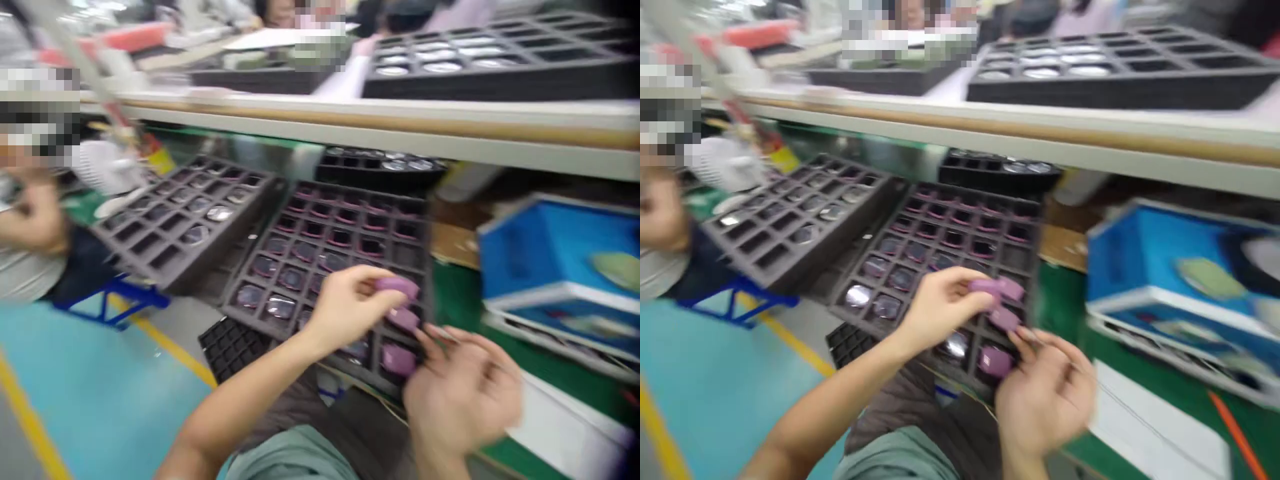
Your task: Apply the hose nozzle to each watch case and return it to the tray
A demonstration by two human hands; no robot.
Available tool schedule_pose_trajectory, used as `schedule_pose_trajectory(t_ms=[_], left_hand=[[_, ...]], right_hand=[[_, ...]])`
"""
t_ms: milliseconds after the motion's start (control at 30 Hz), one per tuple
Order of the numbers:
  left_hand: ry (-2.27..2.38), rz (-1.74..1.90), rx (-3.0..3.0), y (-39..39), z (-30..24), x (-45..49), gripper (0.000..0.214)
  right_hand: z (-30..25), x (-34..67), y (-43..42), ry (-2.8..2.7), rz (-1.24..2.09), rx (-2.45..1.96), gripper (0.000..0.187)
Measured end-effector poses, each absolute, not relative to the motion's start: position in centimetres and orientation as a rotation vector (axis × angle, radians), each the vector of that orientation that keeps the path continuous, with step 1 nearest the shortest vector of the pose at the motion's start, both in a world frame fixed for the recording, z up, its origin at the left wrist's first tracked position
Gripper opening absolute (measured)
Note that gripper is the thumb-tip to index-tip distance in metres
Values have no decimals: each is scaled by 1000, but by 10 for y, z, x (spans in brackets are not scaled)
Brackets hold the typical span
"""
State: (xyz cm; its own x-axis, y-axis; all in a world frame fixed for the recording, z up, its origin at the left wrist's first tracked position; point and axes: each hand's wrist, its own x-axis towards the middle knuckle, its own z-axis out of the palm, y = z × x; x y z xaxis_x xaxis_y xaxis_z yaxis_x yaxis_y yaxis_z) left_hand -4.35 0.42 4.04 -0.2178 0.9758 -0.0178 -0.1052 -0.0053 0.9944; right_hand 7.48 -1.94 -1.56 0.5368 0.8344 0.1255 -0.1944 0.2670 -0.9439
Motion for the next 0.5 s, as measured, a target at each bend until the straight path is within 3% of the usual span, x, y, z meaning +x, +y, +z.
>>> schedule_pose_trajectory(t_ms=[167,500], left_hand=[[1203,1506,791,2,10,-29,38],[1249,1510,933,-4,-5,-14,31]], right_hand=[[-29,88,-12,-721,695,-1056,21],[-28,86,-14,-756,701,-968,8]])
